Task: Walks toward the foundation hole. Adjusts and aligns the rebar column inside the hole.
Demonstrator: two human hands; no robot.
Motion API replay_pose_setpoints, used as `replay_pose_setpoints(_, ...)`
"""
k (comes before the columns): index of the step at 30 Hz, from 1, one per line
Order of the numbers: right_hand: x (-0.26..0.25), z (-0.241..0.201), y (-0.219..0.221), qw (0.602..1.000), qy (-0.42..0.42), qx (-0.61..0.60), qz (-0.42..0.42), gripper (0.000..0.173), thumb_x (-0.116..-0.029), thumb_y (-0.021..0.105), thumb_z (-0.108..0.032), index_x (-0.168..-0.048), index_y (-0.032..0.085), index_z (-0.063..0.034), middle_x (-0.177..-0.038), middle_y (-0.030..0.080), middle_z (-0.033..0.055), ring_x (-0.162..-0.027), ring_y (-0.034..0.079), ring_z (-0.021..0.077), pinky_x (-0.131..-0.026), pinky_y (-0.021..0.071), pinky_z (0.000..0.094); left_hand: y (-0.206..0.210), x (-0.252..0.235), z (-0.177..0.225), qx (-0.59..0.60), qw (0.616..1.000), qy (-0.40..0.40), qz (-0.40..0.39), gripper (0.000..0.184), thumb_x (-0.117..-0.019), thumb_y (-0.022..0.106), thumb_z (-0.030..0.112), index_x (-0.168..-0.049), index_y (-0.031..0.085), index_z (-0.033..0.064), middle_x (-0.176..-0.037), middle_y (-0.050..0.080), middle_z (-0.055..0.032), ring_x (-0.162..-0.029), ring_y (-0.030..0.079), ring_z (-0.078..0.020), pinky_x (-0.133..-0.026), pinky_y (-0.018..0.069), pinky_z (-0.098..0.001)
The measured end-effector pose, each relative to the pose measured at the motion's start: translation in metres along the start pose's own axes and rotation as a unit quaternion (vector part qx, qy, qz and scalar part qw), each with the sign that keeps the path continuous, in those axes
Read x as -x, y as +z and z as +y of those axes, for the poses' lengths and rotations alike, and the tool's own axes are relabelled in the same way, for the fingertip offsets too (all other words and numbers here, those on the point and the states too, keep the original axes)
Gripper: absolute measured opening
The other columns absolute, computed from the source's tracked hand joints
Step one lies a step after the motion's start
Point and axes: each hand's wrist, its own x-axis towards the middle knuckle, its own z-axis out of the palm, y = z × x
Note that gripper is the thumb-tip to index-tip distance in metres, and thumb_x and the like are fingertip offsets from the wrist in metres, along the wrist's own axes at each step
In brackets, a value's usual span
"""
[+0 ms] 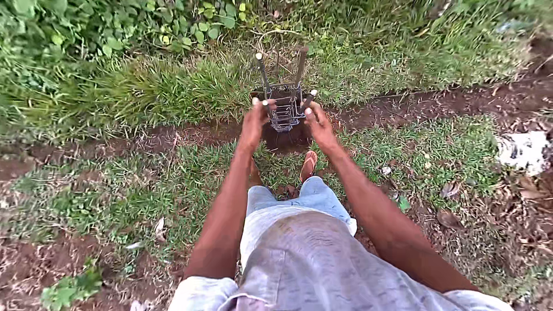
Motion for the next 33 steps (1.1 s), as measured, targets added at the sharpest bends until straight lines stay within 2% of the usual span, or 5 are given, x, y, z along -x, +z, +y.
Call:
replay_pose_setpoints(13,0.105,0.019,-0.029,0.973,0.122,-0.089,-0.174,0.066,-0.1016,0.051,-0.056,-0.142,0.059,-0.0040,-0.147,0.058,0.0124,-0.134,0.056,0.0268,-0.112,0.0465,0.0467,-0.002,0.119,-0.064,-0.011,1.000,-0.007,-0.002,0.052,-0.1111,0.030,0.029,-0.099,0.074,0.0061,-0.103,0.075,-0.0060,-0.101,0.068,-0.0176,-0.092,0.0549,-0.0415)
replay_pose_setpoints(22,0.049,0.067,0.011,0.968,0.250,-0.006,-0.030,0.051,-0.1110,0.038,-0.035,-0.157,0.039,-0.0126,-0.150,0.054,0.0125,-0.132,0.056,0.0238,-0.109,0.0483,0.0458,0.005,0.146,-0.075,0.031,0.998,-0.005,0.045,0.049,-0.1095,0.033,0.021,-0.090,0.073,0.0022,-0.095,0.076,-0.0080,-0.100,0.070,-0.0210,-0.100,0.0528,-0.0413)
replay_pose_setpoints(27,0.057,0.100,0.038,0.975,0.198,-0.059,-0.075,0.056,-0.1102,0.036,-0.036,-0.156,0.033,-0.0028,-0.104,0.073,0.0122,-0.095,0.071,0.0201,-0.093,0.0581,0.0408,-0.006,0.141,-0.083,0.088,0.993,-0.013,0.081,0.048,-0.1095,0.037,0.027,-0.087,0.073,0.0043,-0.089,0.076,-0.0071,-0.091,0.073,-0.0202,-0.092,0.0581,-0.0417)
replay_pose_setpoints(29,0.064,0.098,0.041,0.974,0.207,-0.054,-0.069,0.053,-0.1093,0.038,-0.035,-0.150,0.045,-0.0013,-0.091,0.069,0.0090,-0.084,0.066,0.0164,-0.086,0.0567,0.0378,-0.009,0.123,-0.089,0.096,0.978,-0.071,0.168,0.042,-0.1091,0.035,0.021,-0.094,0.069,0.0036,-0.090,0.074,-0.0037,-0.083,0.069,-0.0134,-0.081,0.0575,-0.0333)
replay_pose_setpoints(33,0.072,0.104,0.041,0.971,0.222,-0.080,-0.048,0.047,-0.1108,0.031,-0.031,-0.119,0.059,0.0054,-0.078,0.062,0.0039,-0.072,0.061,0.0126,-0.078,0.0559,0.0326,-0.018,0.072,-0.143,0.108,0.962,-0.198,0.151,0.049,-0.1128,0.026,0.032,-0.146,0.047,0.0040,-0.139,0.058,-0.0148,-0.125,0.060,-0.0243,-0.106,0.0507,-0.0448)
